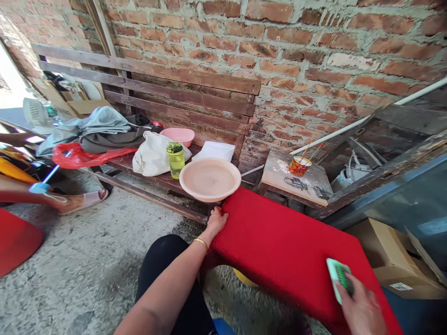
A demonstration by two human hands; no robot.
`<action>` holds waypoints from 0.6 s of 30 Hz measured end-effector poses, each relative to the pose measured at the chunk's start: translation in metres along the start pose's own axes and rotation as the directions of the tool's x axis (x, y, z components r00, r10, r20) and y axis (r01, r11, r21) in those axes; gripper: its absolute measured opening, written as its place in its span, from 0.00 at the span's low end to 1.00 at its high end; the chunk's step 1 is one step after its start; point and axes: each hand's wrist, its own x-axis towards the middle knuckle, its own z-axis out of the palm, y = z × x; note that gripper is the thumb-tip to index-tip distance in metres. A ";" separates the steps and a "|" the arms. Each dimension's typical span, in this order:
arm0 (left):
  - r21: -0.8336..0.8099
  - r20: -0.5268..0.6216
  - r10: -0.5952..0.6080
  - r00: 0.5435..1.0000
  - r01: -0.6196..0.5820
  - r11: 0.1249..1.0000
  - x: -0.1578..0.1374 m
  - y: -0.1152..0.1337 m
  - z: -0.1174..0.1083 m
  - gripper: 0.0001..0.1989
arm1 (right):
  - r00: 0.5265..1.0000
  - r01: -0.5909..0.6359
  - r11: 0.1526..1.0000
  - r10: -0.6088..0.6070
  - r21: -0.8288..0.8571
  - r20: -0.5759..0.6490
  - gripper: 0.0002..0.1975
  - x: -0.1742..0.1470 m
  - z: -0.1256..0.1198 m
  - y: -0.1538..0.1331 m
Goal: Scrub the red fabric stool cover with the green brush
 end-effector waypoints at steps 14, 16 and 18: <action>-0.022 -0.026 0.048 0.999 -0.048 0.999 -0.006 -0.001 -0.004 0.17 | 0.811 0.428 0.884 -0.467 0.187 0.352 0.16 0.058 0.123 -0.224; 0.019 -0.025 0.065 0.998 -0.065 0.998 -0.011 0.002 -0.004 0.18 | 0.853 0.371 0.918 -0.395 0.136 0.342 0.18 0.082 0.122 -0.192; 0.088 -0.026 0.098 0.995 -0.096 0.992 -0.017 0.006 -0.003 0.21 | 0.890 0.310 0.946 -0.322 0.090 0.323 0.21 0.094 0.116 -0.150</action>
